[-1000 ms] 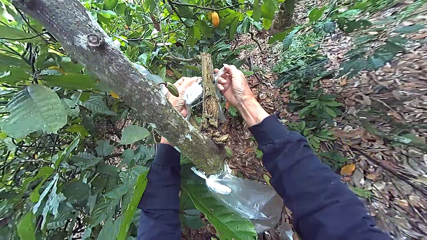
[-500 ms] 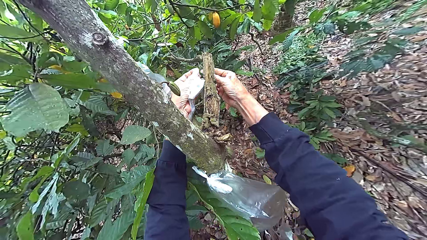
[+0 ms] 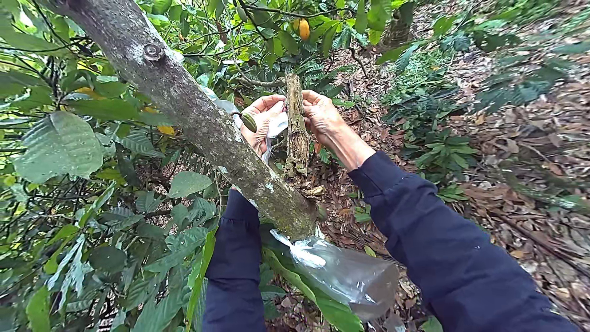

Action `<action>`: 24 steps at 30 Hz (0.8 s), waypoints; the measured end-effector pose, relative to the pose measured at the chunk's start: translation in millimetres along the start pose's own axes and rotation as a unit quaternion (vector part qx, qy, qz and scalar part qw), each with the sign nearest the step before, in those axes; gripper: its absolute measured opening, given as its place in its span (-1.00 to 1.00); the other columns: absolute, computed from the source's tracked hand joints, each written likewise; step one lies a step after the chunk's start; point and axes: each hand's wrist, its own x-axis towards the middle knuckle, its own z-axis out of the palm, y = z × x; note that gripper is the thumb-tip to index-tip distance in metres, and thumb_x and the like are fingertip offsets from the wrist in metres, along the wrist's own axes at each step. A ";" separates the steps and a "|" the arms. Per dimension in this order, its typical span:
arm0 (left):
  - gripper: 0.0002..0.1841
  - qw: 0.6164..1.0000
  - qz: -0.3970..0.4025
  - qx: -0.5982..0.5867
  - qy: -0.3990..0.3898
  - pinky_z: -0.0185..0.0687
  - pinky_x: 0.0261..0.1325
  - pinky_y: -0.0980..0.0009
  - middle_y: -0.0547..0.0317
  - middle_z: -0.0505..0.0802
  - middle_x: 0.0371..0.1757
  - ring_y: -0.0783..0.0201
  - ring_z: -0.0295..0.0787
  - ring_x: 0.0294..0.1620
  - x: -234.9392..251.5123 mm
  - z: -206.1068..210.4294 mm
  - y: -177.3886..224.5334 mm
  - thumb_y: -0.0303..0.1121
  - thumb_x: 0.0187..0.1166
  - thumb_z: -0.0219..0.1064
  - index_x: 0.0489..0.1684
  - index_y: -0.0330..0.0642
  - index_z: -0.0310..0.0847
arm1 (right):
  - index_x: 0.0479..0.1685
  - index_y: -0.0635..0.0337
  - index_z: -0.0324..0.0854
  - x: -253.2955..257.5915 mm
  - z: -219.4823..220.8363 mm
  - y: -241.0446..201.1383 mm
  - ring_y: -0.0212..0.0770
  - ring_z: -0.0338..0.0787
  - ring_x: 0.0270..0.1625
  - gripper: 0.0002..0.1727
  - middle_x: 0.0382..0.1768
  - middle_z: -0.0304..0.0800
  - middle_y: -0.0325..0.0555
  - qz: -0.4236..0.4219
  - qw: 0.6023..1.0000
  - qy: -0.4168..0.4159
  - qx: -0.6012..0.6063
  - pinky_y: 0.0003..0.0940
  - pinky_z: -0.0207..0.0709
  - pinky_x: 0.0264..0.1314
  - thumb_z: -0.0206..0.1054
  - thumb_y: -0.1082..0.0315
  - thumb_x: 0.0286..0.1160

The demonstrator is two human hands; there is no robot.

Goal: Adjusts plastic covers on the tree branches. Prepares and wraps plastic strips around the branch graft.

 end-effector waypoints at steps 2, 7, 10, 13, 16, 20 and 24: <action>-0.81 1.000 -0.006 0.018 0.010 0.72 -0.29 0.59 0.21 0.85 -0.27 0.43 0.79 -0.39 -2.4 0.9 9.3 -0.54 0.59 0.34 0.09 -0.20 0.68 | 0.15 0.26 0.65 0.3 1.3 -3.2 -0.37 0.78 -0.30 -0.79 -0.17 0.85 -0.13 0.002 1.000 0.012 -0.007 -0.47 0.67 -0.27 0.25 0.56 0.65; -0.88 0.999 -0.035 -0.003 0.015 0.76 -0.31 0.54 0.17 0.88 -0.34 0.41 0.81 -0.43 24.4 7.4 12.5 -0.50 0.57 0.41 -0.04 -0.27 0.76 | 0.10 0.31 0.73 2.9 1.0 -7.2 -0.31 0.80 -0.30 -0.80 -0.19 0.85 -0.07 0.014 1.000 0.003 -0.022 -0.42 0.71 -0.23 0.30 0.56 0.60; -0.83 0.995 -0.061 -0.044 0.061 0.81 -0.19 0.46 0.09 0.89 -0.32 0.36 0.85 -0.34 39.8 24.4 23.3 -0.55 0.50 0.46 -0.02 -0.34 0.70 | 0.08 0.32 0.72 6.1 -0.6 -6.2 -0.30 0.81 -0.28 -0.81 -0.19 0.85 -0.06 0.002 1.000 -0.015 -0.017 -0.41 0.73 -0.22 0.29 0.58 0.59; -0.74 0.997 -0.073 0.006 0.025 0.81 -0.20 0.46 0.11 0.89 -0.26 0.35 0.85 -0.33 36.9 10.5 17.2 -0.53 0.50 0.47 0.12 -0.28 0.71 | 0.05 0.31 0.69 9.8 -6.6 -2.9 -0.34 0.80 -0.32 -0.84 -0.19 0.86 -0.08 -0.014 0.998 -0.048 -0.025 -0.45 0.72 -0.26 0.31 0.57 0.60; -0.81 0.997 -0.071 0.034 -0.027 0.78 -0.26 0.51 0.17 0.90 -0.29 0.39 0.83 -0.38 36.3 -2.2 14.7 -0.51 0.54 0.42 0.05 -0.22 0.78 | 0.00 0.32 0.65 12.7 -8.9 -3.1 -0.34 0.80 -0.35 -0.86 -0.23 0.86 -0.08 -0.040 0.996 -0.066 -0.044 -0.46 0.70 -0.32 0.34 0.59 0.56; -0.91 0.995 -0.071 -0.004 0.067 0.77 -0.25 0.49 0.12 0.89 -0.35 0.40 0.80 -0.40 37.6 25.7 32.4 -0.56 0.48 0.47 -0.15 -0.34 0.80 | 0.03 0.28 0.55 12.1 -9.9 -11.7 -0.34 0.81 -0.35 -0.84 -0.25 0.84 -0.10 -0.046 0.993 -0.082 -0.076 -0.44 0.72 -0.30 0.30 0.61 0.57; -0.81 0.999 -0.022 -0.009 0.043 0.76 -0.28 0.54 0.20 0.90 -0.21 0.41 0.83 -0.35 -2.7 12.8 13.6 -0.42 0.59 0.41 0.09 -0.16 0.77 | 0.26 0.25 0.58 2.8 -24.5 -26.8 -0.32 0.78 -0.35 -0.75 -0.08 0.83 -0.07 -0.017 0.978 -0.095 -0.186 -0.43 0.68 -0.36 0.26 0.46 0.68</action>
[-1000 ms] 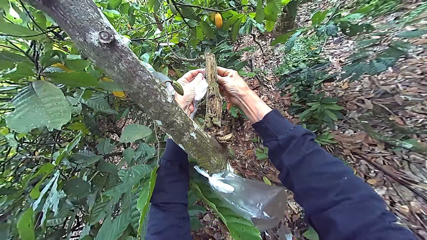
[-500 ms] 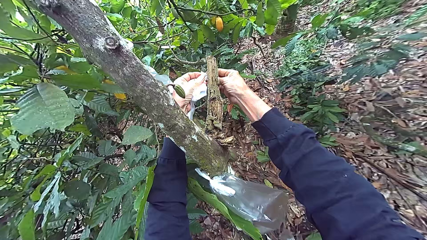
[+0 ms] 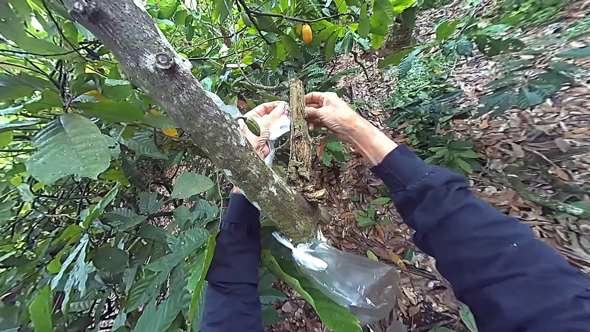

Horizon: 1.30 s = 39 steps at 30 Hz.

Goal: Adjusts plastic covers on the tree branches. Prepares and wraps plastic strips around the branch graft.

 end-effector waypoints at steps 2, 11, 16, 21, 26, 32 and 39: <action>-0.74 0.999 0.027 -0.032 -0.009 0.79 -0.16 0.49 0.13 0.90 -0.08 0.35 0.85 -0.23 -5.5 -5.5 -12.5 -0.42 0.64 0.36 0.23 -0.16 0.72 | 0.25 0.23 0.65 -2.4 -9.8 -7.1 -0.27 0.77 -0.30 -0.72 -0.05 0.83 -0.05 -0.040 0.996 0.058 -0.057 -0.35 0.66 -0.32 0.30 0.31 0.70; -0.82 0.998 0.023 -0.026 0.051 0.69 -0.35 0.69 0.34 0.88 -0.25 0.55 0.81 -0.37 -0.5 1.1 -3.7 -0.50 0.60 0.36 0.07 -0.10 0.70 | 0.04 0.05 0.80 26.7 5.0 -59.5 -0.25 0.87 -0.03 -0.74 -0.08 0.90 -0.21 -0.169 0.931 -0.093 -0.311 -0.06 0.71 0.20 0.51 0.15 0.51; -0.79 0.997 0.022 -0.050 0.046 0.72 -0.27 0.66 0.33 0.90 -0.19 0.52 0.84 -0.30 -4.8 3.1 -2.5 -0.50 0.60 0.36 0.11 -0.08 0.70 | 0.02 0.10 0.75 35.8 11.8 -62.8 -0.26 0.86 -0.07 -0.70 -0.19 0.91 -0.21 -0.157 0.909 -0.123 -0.367 -0.11 0.67 0.21 0.50 0.10 0.53; -0.75 0.993 0.013 -0.093 0.066 0.71 -0.17 0.66 0.26 0.90 -0.10 0.52 0.83 -0.23 -4.1 19.8 3.1 -0.49 0.62 0.36 0.20 -0.10 0.71 | -0.08 0.11 0.77 38.2 11.1 -60.4 -0.29 0.84 -0.15 -0.70 -0.28 0.89 -0.22 -0.166 0.910 -0.120 -0.361 -0.13 0.65 0.13 0.54 0.07 0.48; -0.73 0.986 -0.017 -0.142 0.087 0.73 -0.19 0.63 0.20 0.91 -0.07 0.49 0.84 -0.23 -1.6 30.8 4.0 -0.45 0.62 0.38 0.24 -0.11 0.72 | -0.12 0.11 0.79 39.2 13.0 -60.6 -0.21 0.82 -0.16 -0.76 -0.28 0.86 -0.17 -0.167 0.906 -0.108 -0.374 -0.06 0.65 0.08 0.50 0.13 0.52; -0.78 0.989 -0.027 -0.100 0.110 0.73 -0.31 0.62 0.26 0.90 -0.20 0.47 0.85 -0.34 -13.7 28.0 5.6 -0.42 0.58 0.42 0.13 -0.04 0.72 | -0.07 0.17 0.76 40.2 18.4 -62.0 -0.04 0.81 -0.02 -0.75 -0.19 0.83 -0.04 -0.164 0.876 -0.103 -0.441 0.07 0.62 0.15 0.35 0.17 0.67; -0.74 0.977 -0.015 -0.143 0.154 0.78 -0.08 0.54 0.19 0.91 -0.05 0.42 0.87 -0.15 -2.2 44.9 10.4 -0.43 0.56 0.44 0.18 -0.11 0.74 | -0.05 0.12 0.79 37.5 16.1 -65.8 -0.21 0.83 -0.13 -0.69 -0.25 0.88 -0.17 -0.151 0.893 -0.113 -0.409 -0.07 0.64 0.10 0.40 0.06 0.62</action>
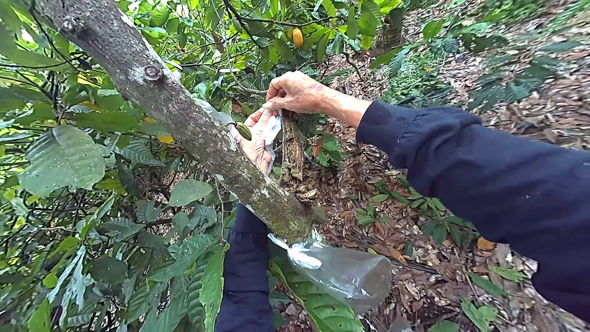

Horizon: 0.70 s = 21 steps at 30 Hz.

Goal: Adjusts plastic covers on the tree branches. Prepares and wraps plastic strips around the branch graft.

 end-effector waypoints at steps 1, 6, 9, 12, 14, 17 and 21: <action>-0.73 1.000 -0.002 0.002 -0.002 0.77 -0.06 0.53 0.19 0.91 -0.03 0.42 0.87 -0.13 -0.3 -0.6 -0.5 -0.44 0.56 0.44 0.19 -0.11 0.73 | -0.08 0.10 0.80 1.0 0.5 -0.6 -0.21 0.84 -0.13 -0.71 -0.25 0.89 -0.18 0.007 1.000 -0.001 -0.006 -0.06 0.65 0.11 0.43 0.05 0.59; -0.73 1.000 -0.016 -0.002 -0.007 0.79 -0.05 0.51 0.13 0.92 -0.02 0.36 0.90 -0.11 0.9 -1.8 -1.6 -0.38 0.58 0.44 0.20 -0.11 0.74 | -0.05 0.05 0.82 2.1 4.7 3.1 -0.11 0.83 -0.02 -0.76 -0.18 0.87 -0.14 0.012 0.999 0.020 -0.031 0.07 0.63 0.14 0.38 0.10 0.63; -0.75 1.000 -0.005 0.002 0.005 0.80 -0.04 0.49 0.15 0.92 -0.04 0.37 0.90 -0.12 -1.4 1.6 0.9 -0.39 0.57 0.45 0.16 -0.12 0.75 | -0.10 0.09 0.80 0.9 8.4 3.3 -0.14 0.82 -0.10 -0.73 -0.26 0.85 -0.15 0.009 0.999 0.037 -0.027 0.02 0.63 0.08 0.36 0.09 0.65; -0.79 1.000 0.027 0.014 -0.004 0.80 -0.11 0.53 0.18 0.93 -0.11 0.40 0.89 -0.18 -1.9 1.6 0.1 -0.39 0.55 0.47 0.08 -0.10 0.79 | -0.15 0.08 0.79 1.1 5.7 -0.9 -0.17 0.81 -0.13 -0.71 -0.29 0.84 -0.18 0.021 0.999 0.027 -0.034 -0.03 0.61 0.05 0.35 0.06 0.66; -0.78 0.999 0.040 0.015 -0.015 0.80 -0.13 0.53 0.17 0.93 -0.12 0.40 0.89 -0.19 -1.2 0.2 -1.1 -0.38 0.53 0.49 0.08 -0.10 0.77 | -0.16 0.07 0.79 2.9 4.0 -1.1 -0.14 0.80 -0.12 -0.72 -0.28 0.83 -0.17 0.025 0.999 0.016 -0.044 0.02 0.60 0.04 0.35 0.06 0.66; -0.79 0.999 0.037 0.015 -0.020 0.80 -0.17 0.54 0.19 0.93 -0.13 0.42 0.89 -0.21 0.3 -1.4 -3.3 -0.36 0.53 0.50 0.07 -0.08 0.79 | -0.12 0.09 0.77 0.4 5.7 -2.7 -0.07 0.80 -0.04 -0.72 -0.23 0.83 -0.12 0.021 0.998 0.019 -0.060 0.11 0.58 0.07 0.31 0.07 0.68; -0.80 0.999 0.034 0.015 -0.020 0.78 -0.18 0.57 0.21 0.92 -0.13 0.44 0.87 -0.22 0.4 -0.4 -3.2 -0.36 0.54 0.49 0.06 -0.07 0.79 | -0.13 0.11 0.75 -4.0 10.9 -3.2 -0.06 0.82 -0.07 -0.71 -0.27 0.83 -0.12 0.008 0.996 0.041 -0.074 0.11 0.60 0.04 0.25 0.09 0.72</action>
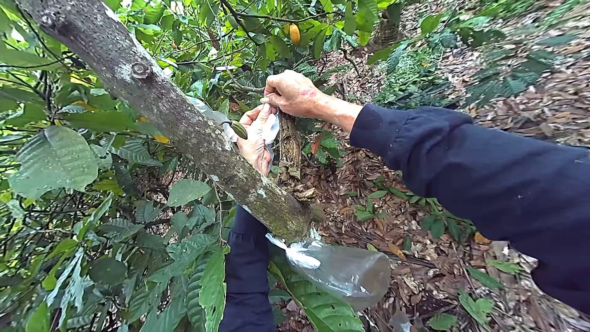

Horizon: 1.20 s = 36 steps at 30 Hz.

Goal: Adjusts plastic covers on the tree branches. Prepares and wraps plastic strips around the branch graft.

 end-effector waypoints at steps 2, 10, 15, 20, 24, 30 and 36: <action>-0.83 1.000 0.008 -0.028 0.003 0.79 -0.14 0.52 0.14 0.91 -0.15 0.39 0.87 -0.21 5.7 0.1 -3.0 -0.42 0.54 0.48 0.02 -0.15 0.78 | -0.15 0.11 0.73 -0.2 0.6 -0.5 -0.06 0.81 -0.10 -0.71 -0.31 0.81 -0.13 0.001 1.000 0.009 -0.007 0.08 0.59 0.00 0.25 0.09 0.71; -0.87 0.994 0.106 0.009 -0.017 0.81 0.08 0.25 -0.04 0.89 -0.18 0.18 0.86 -0.13 20.8 -2.1 -8.5 -0.56 0.49 0.47 -0.10 -0.39 0.73 | -0.08 0.12 0.69 4.8 -5.4 -9.7 0.05 0.78 -0.01 -0.71 -0.21 0.77 -0.01 0.038 0.998 -0.019 -0.035 0.15 0.56 0.02 0.20 0.11 0.74; -0.81 0.984 0.148 0.094 -0.032 0.78 0.11 0.31 0.05 0.86 -0.13 0.26 0.83 -0.08 21.0 -4.4 -10.0 -0.55 0.44 0.51 -0.04 -0.33 0.72 | -0.15 0.10 0.69 7.2 -2.1 -1.6 0.02 0.78 -0.06 -0.73 -0.27 0.75 -0.05 0.018 1.000 -0.008 -0.019 0.14 0.56 -0.02 0.24 0.09 0.71; -0.82 0.994 0.068 0.084 -0.011 0.77 -0.18 0.54 0.27 0.89 -0.17 0.45 0.83 -0.26 2.9 -4.7 -3.0 -0.33 0.56 0.47 0.04 -0.07 0.78 | 0.06 0.11 0.75 7.7 -9.4 13.8 -0.24 0.83 -0.14 -0.78 -0.23 0.87 -0.18 -0.061 0.993 -0.079 0.056 -0.13 0.65 0.08 0.29 0.25 0.66; -0.88 0.999 0.022 -0.023 0.025 0.77 -0.15 0.43 0.05 0.88 -0.23 0.32 0.82 -0.26 16.6 0.1 -6.6 -0.52 0.56 0.41 -0.05 -0.35 0.74 | 0.15 0.14 0.70 2.5 -19.9 4.2 -0.26 0.84 -0.09 -0.71 -0.13 0.89 -0.15 -0.039 0.987 -0.127 0.086 -0.17 0.65 0.14 0.45 0.31 0.48; -0.84 1.000 0.008 0.018 0.012 0.71 -0.32 0.61 0.24 0.89 -0.23 0.48 0.80 -0.36 0.2 -3.8 -1.0 -0.36 0.56 0.47 0.00 -0.10 0.78 | 0.19 0.15 0.64 1.1 -17.9 0.0 -0.17 0.83 -0.04 -0.63 -0.14 0.87 -0.13 -0.001 0.990 -0.109 0.090 -0.05 0.64 0.16 0.53 0.29 0.43; -0.83 0.996 0.022 0.081 0.039 0.73 -0.30 0.53 0.26 0.89 -0.23 0.45 0.81 -0.34 -0.8 -1.5 -2.6 -0.25 0.53 0.51 -0.03 -0.04 0.80 | 0.08 0.09 0.74 2.0 -9.5 1.7 -0.03 0.80 0.06 -0.74 -0.17 0.87 -0.14 -0.007 0.996 -0.080 0.045 0.23 0.53 0.22 0.44 0.25 0.46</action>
